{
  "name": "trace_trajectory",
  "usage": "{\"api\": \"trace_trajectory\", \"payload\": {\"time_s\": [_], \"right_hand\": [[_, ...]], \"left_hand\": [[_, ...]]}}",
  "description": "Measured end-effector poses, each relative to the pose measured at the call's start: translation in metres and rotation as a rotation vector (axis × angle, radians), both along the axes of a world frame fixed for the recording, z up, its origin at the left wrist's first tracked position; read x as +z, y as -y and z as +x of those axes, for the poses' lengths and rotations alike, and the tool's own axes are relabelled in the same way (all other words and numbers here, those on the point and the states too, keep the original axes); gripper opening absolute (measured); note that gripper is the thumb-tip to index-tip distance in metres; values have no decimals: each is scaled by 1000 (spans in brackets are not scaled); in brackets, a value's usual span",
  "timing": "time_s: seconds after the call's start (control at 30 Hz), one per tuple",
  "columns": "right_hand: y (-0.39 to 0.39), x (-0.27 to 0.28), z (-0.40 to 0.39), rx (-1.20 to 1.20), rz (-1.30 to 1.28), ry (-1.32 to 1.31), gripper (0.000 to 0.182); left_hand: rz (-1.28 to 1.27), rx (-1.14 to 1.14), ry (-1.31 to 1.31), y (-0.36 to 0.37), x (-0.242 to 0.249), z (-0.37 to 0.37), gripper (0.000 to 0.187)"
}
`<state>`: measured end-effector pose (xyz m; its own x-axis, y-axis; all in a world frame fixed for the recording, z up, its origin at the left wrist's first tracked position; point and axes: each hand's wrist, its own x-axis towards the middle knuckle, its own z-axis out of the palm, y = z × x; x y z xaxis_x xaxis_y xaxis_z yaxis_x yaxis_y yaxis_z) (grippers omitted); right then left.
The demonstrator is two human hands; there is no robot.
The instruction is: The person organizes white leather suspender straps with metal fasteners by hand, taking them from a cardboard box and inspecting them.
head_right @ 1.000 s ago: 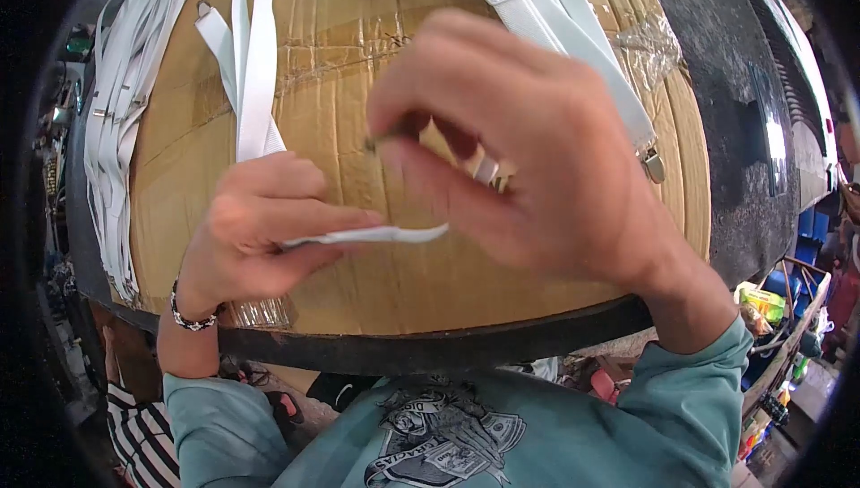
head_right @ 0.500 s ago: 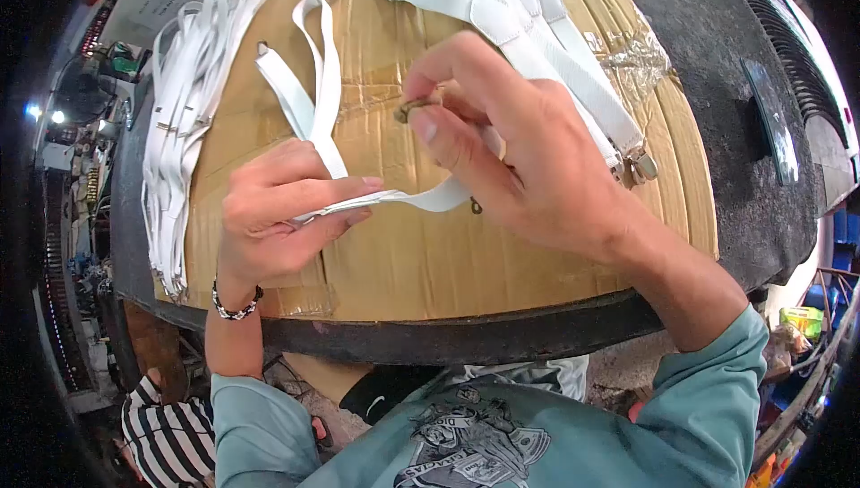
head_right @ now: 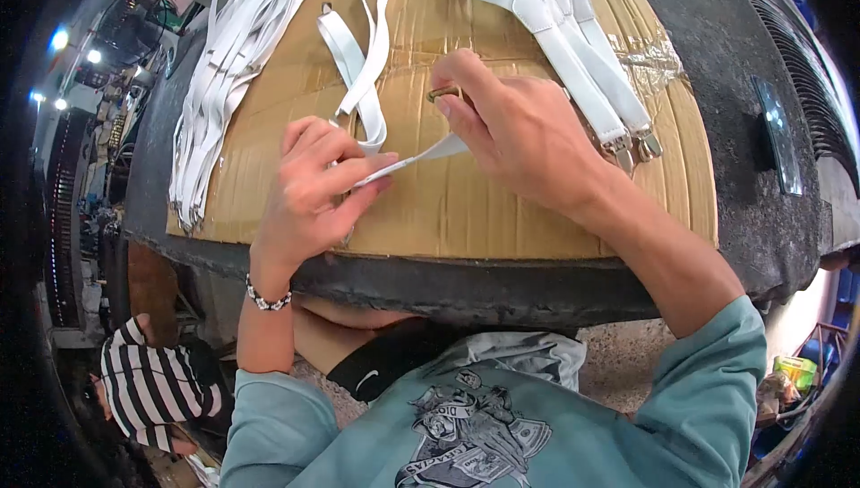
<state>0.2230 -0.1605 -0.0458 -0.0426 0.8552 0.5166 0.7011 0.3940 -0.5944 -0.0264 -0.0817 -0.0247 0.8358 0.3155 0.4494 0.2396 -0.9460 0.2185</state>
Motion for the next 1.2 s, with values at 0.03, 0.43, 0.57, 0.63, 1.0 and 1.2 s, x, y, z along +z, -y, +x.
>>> {"api": "trace_trajectory", "payload": {"time_s": [0.03,0.43,0.57,0.63,1.0,1.2], "right_hand": [[-1,-4,0,8,4,13,16],[2,-24,12,-73,38,134,24],[-17,-34,44,-7,-44,142,28],[-21,-38,45,4,-76,163,29],[-8,-16,10,-102,-72,79,21],[0,-8,1,-133,-38,22,19]], "left_hand": [[3,21,25,2,-8,-1,29],[146,113,196,-14,-57,1,13],[22,229,119,-15,-49,5,14],[-36,253,169,-4,-46,-4,13],[166,140,228,-30,-58,5,18],[-77,-15,230,-49,-44,25,17]]}}
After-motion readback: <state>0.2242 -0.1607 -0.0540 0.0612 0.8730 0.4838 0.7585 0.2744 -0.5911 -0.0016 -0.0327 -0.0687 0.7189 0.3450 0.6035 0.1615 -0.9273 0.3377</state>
